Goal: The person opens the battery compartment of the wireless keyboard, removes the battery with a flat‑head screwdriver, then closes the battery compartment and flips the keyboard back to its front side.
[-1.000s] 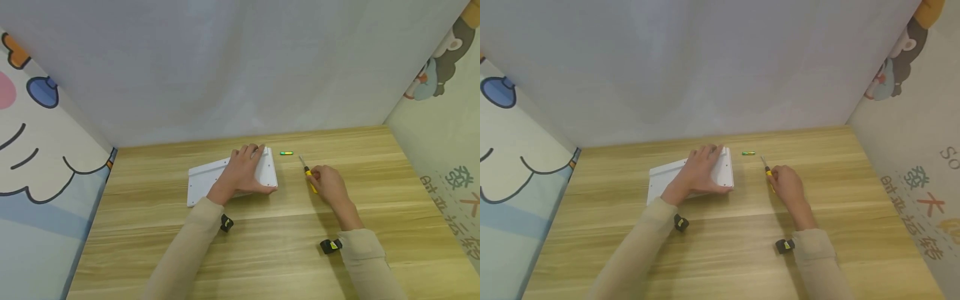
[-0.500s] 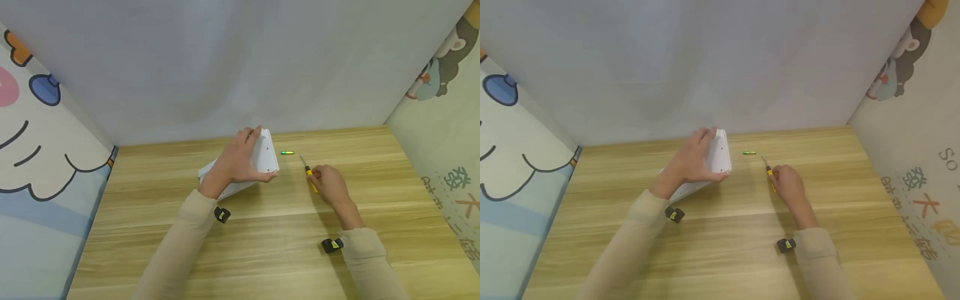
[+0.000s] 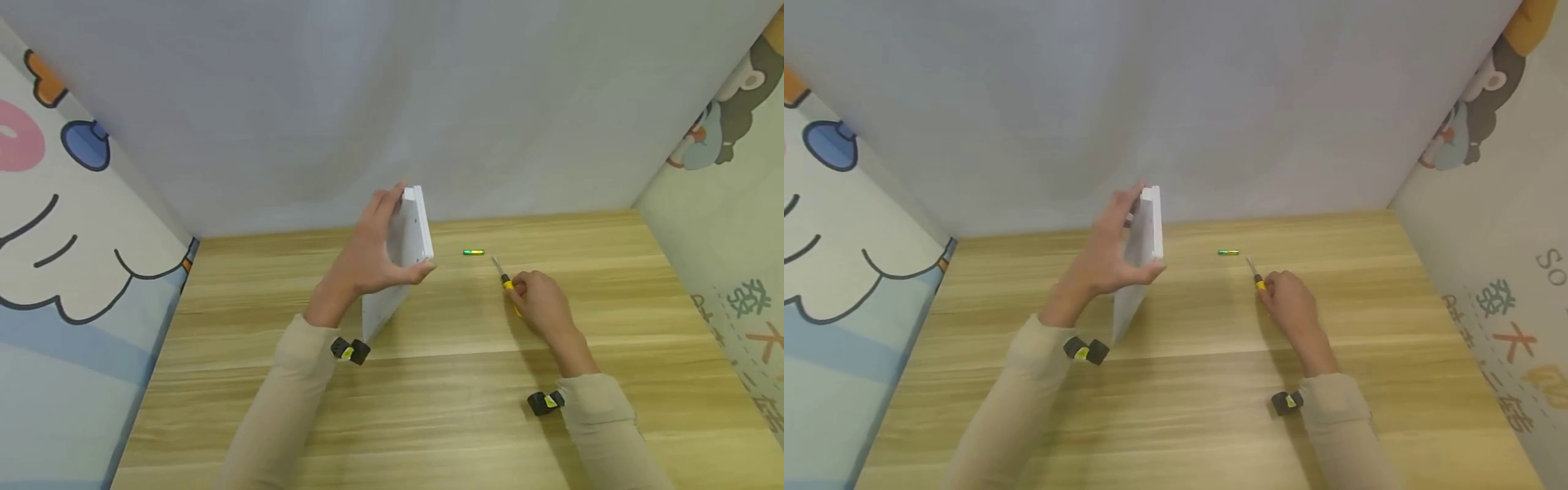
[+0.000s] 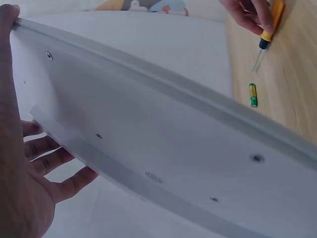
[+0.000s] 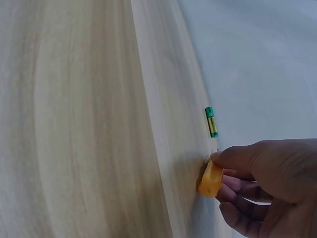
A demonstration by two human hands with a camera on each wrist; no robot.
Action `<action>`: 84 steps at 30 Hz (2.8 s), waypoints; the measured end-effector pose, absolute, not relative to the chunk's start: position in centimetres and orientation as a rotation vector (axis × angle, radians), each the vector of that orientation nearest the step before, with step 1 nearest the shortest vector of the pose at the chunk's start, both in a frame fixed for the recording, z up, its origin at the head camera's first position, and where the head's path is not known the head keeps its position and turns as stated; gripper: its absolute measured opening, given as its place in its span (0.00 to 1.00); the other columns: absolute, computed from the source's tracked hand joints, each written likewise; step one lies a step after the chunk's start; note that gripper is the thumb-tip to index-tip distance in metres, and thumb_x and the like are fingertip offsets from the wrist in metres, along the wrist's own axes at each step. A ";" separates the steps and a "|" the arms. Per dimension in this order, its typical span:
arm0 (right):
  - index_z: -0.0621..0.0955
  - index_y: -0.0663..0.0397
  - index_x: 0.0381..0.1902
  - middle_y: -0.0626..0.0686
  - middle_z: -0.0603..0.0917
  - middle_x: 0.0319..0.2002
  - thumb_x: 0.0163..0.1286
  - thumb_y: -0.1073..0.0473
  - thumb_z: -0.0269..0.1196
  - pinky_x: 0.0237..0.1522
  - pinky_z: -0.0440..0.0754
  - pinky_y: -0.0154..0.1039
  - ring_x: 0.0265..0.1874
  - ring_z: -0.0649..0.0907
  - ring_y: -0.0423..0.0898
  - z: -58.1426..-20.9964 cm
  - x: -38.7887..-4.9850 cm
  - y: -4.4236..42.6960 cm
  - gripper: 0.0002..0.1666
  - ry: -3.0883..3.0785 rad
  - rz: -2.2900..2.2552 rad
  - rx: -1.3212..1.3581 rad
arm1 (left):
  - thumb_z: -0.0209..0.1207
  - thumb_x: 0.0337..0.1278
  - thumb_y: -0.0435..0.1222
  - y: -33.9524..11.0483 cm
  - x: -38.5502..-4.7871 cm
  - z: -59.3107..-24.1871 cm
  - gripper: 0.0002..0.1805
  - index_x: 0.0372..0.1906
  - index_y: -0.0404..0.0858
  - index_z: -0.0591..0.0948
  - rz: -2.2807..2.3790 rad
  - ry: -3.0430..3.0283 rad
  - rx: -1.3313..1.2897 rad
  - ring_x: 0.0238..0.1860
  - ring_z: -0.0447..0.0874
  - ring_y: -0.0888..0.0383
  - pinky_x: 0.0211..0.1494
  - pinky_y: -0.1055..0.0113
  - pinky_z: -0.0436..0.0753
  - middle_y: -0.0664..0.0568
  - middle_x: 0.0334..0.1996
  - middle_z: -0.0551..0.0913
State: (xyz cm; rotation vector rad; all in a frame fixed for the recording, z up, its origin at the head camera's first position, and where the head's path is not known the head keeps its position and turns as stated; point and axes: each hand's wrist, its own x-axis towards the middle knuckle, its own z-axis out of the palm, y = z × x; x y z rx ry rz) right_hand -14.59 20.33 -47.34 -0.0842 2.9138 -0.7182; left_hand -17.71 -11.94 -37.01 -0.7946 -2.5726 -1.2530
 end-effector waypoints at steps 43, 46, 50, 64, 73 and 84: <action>0.64 0.56 0.78 0.58 0.74 0.72 0.60 0.38 0.74 0.80 0.58 0.66 0.79 0.62 0.63 -47.3 -15.1 16.9 0.56 2.624 -0.976 -0.647 | 0.59 0.33 0.82 -13.4 -15.8 -38.0 0.71 0.77 0.37 0.60 -1.817 -2.023 -0.669 0.58 0.74 0.51 0.61 0.59 0.85 0.36 0.62 0.72; 0.62 0.54 0.79 0.55 0.73 0.73 0.55 0.36 0.77 0.78 0.64 0.64 0.76 0.67 0.59 -47.4 -15.0 15.4 0.62 2.543 -1.008 -0.697 | 0.59 0.33 0.82 -13.3 -15.8 -37.7 0.72 0.77 0.36 0.60 -1.831 -2.006 -0.680 0.58 0.74 0.50 0.61 0.58 0.85 0.36 0.61 0.72; 0.59 0.53 0.80 0.54 0.72 0.74 0.50 0.34 0.79 0.75 0.69 0.62 0.75 0.68 0.58 -47.8 -14.9 13.7 0.68 2.469 -1.024 -0.751 | 0.60 0.32 0.82 -13.0 -15.7 -37.3 0.73 0.77 0.33 0.59 -1.844 -1.987 -0.681 0.58 0.74 0.53 0.60 0.58 0.85 0.37 0.61 0.72; 0.54 0.58 0.81 0.60 0.67 0.76 0.37 0.40 0.85 0.77 0.67 0.61 0.73 0.68 0.60 -48.5 -14.7 11.1 0.80 2.425 -1.044 -0.814 | 0.61 0.33 0.81 -12.5 -15.9 -36.8 0.72 0.78 0.35 0.59 -1.883 -1.955 -0.707 0.59 0.74 0.56 0.61 0.58 0.85 0.39 0.62 0.72; 0.52 0.58 0.81 0.61 0.67 0.73 0.35 0.43 0.86 0.76 0.67 0.63 0.71 0.69 0.60 -48.5 -14.5 10.8 0.83 2.412 -1.091 -0.871 | 0.61 0.33 0.81 -12.4 -15.9 -36.4 0.72 0.78 0.36 0.58 -1.922 -1.931 -0.705 0.59 0.74 0.56 0.61 0.59 0.84 0.45 0.61 0.72; 0.54 0.53 0.80 0.57 0.66 0.71 0.35 0.41 0.86 0.72 0.72 0.58 0.67 0.69 0.56 -48.0 -14.8 11.6 0.80 2.333 -1.086 -0.824 | 0.62 0.33 0.81 -13.7 -15.4 -36.3 0.75 0.81 0.38 0.53 -1.997 -1.952 -0.737 0.65 0.71 0.54 0.72 0.43 0.76 0.44 0.66 0.66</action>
